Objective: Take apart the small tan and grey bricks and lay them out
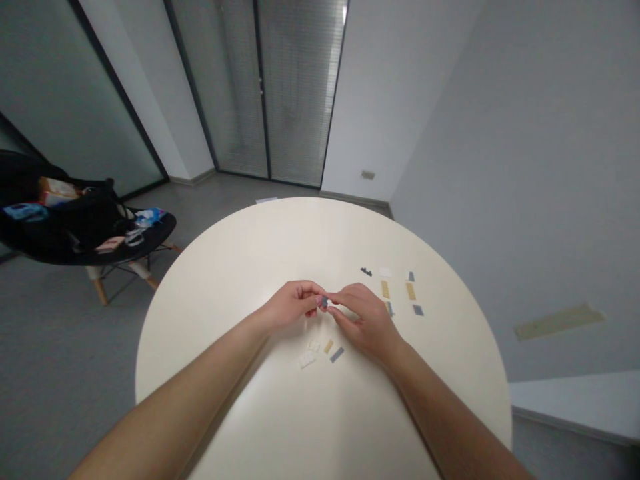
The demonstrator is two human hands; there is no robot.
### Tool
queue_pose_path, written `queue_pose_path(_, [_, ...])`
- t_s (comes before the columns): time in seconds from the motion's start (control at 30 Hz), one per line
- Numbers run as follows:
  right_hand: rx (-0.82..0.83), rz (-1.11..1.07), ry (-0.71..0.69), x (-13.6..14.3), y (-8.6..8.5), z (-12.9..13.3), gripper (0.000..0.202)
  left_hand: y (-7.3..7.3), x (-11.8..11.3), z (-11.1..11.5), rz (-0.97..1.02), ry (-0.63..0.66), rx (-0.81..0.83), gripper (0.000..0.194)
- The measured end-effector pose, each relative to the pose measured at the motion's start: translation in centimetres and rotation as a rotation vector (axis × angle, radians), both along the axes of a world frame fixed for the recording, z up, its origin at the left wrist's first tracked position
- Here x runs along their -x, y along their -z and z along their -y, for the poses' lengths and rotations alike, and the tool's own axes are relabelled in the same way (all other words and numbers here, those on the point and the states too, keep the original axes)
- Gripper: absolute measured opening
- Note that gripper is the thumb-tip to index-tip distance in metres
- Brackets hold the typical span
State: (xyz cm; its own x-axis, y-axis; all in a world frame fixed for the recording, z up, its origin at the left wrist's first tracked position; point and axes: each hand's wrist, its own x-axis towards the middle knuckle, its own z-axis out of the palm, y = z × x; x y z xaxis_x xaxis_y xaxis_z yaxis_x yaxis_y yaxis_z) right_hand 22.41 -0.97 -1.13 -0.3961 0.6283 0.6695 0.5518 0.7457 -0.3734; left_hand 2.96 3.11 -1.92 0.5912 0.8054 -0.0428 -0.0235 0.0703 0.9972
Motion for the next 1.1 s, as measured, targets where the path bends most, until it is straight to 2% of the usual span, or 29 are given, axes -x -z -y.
queue_pose_path(0.33, [0.012, -0.037, 0.033, 0.50, -0.31, 0.24, 0.023, 0.02, 0.01, 0.27, -0.022, 0.050, 0.003, 0.025])
queue_pose_path(0.53, [0.038, -0.038, 0.055, 0.44, -0.14, 0.11, 0.019, 0.12, -0.36, 0.23, 0.080, -0.013, 0.118, 0.037])
queue_pose_path(0.77, [0.025, -0.014, 0.126, 0.27, 0.54, -0.27, 0.013, -0.34, -0.28, 0.54, 0.131, -0.001, 0.243, 0.041])
queue_pose_path(1.1, [0.055, 0.019, 0.088, 0.09, 0.53, -0.24, 0.018, 0.02, -0.33, 0.28, 0.146, -0.018, 0.199, 0.043])
